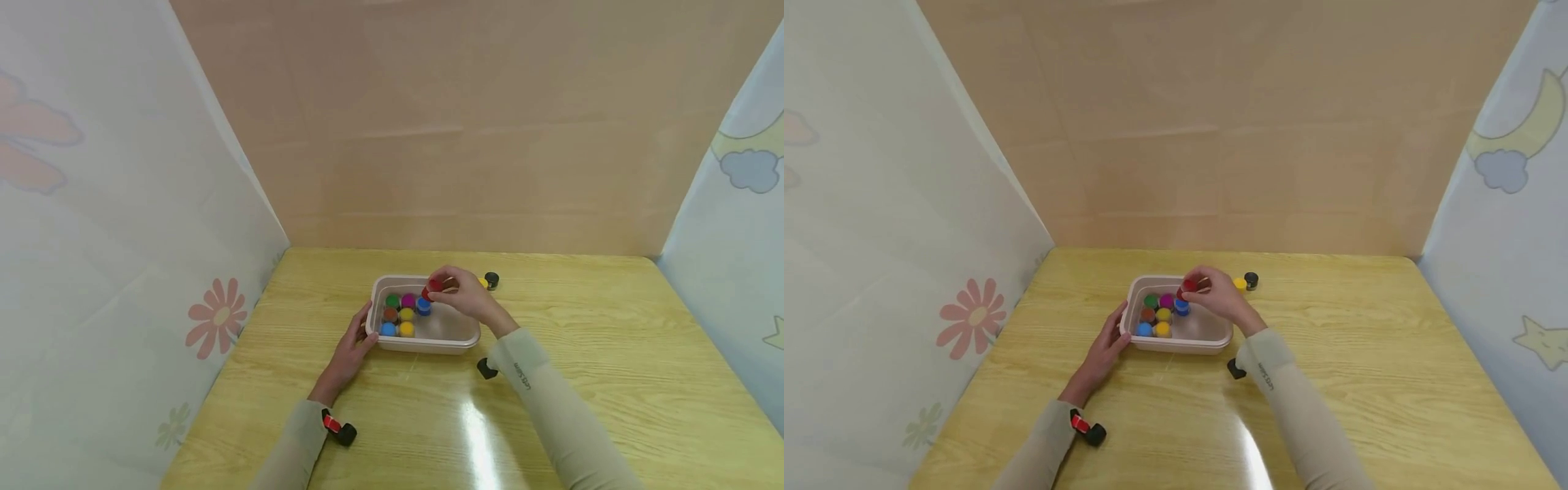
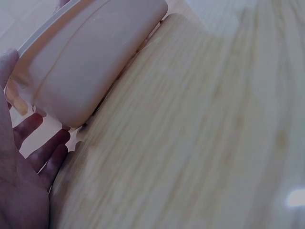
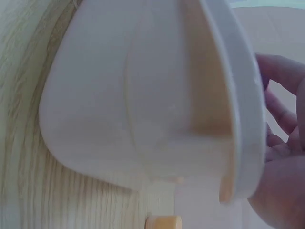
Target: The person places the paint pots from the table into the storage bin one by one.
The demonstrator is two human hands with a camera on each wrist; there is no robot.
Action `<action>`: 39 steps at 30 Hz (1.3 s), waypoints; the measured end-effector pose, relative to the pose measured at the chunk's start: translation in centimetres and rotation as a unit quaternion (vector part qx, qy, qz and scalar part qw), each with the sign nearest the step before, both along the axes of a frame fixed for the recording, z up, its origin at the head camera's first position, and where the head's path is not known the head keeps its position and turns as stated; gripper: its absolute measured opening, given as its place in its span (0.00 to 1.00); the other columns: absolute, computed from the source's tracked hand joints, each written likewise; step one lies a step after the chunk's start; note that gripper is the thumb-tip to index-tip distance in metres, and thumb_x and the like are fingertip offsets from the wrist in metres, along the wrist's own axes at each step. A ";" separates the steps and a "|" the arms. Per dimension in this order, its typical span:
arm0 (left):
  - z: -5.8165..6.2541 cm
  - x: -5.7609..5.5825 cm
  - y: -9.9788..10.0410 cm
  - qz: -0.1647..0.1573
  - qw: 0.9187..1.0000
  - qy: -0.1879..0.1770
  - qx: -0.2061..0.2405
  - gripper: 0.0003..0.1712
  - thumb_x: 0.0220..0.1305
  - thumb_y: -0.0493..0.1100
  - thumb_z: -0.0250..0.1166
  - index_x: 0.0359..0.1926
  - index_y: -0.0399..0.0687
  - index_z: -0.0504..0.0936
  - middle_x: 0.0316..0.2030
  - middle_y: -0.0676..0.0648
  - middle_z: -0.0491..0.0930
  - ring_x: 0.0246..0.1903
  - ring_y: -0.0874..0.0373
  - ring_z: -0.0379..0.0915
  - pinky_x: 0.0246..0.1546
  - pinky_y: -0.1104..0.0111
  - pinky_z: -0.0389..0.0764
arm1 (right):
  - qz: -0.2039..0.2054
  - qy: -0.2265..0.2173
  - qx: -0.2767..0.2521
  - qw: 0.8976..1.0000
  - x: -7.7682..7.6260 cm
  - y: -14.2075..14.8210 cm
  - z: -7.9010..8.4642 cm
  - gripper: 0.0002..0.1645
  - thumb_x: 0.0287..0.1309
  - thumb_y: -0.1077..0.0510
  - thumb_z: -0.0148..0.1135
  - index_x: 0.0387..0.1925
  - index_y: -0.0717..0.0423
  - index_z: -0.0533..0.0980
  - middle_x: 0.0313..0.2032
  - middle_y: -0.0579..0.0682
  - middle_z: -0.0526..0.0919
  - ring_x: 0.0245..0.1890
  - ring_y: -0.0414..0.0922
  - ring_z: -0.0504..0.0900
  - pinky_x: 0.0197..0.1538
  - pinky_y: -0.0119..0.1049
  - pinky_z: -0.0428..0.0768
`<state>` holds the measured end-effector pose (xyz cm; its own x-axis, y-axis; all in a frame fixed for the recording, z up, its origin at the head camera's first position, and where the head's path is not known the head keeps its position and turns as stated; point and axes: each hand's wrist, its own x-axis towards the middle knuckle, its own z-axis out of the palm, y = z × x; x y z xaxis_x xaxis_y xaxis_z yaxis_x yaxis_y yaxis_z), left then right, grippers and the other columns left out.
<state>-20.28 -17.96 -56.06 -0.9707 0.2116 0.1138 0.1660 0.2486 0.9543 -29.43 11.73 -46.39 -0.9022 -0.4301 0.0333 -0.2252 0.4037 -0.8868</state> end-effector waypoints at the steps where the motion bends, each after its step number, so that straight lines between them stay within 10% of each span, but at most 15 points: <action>1: 0.1 0.0 0.0 -0.001 1.000 -0.002 -0.002 0.39 0.81 0.46 0.55 0.83 0.69 0.48 0.80 0.43 0.55 0.75 0.42 0.60 0.73 0.44 0.61 | 0.003 0.000 0.004 1.000 0.0 -0.1 -0.1 0.21 0.66 0.55 0.71 0.57 0.55 0.78 0.53 0.56 0.84 0.54 0.54 0.83 0.61 0.50 0.81; 10: 3.4 1.4 0.3 -0.016 1.000 -0.007 -0.001 0.40 0.79 0.42 0.57 0.84 0.55 0.50 0.79 0.40 0.57 0.74 0.43 0.62 0.72 0.46 0.64 | 0.012 0.017 0.047 0.999 0.1 -1.1 -1.0 0.19 0.64 0.54 0.72 0.54 0.53 0.81 0.49 0.53 0.85 0.47 0.50 0.82 0.53 0.45 0.83; 39: 3.6 1.5 0.2 -0.023 1.000 -0.001 -0.012 0.39 0.80 0.46 0.56 0.84 0.58 0.48 0.80 0.40 0.56 0.75 0.44 0.62 0.72 0.51 0.66 | 0.037 0.007 0.115 0.993 -0.1 -2.1 -1.9 0.16 0.56 0.59 0.78 0.46 0.51 0.82 0.45 0.51 0.86 0.43 0.47 0.83 0.49 0.41 0.83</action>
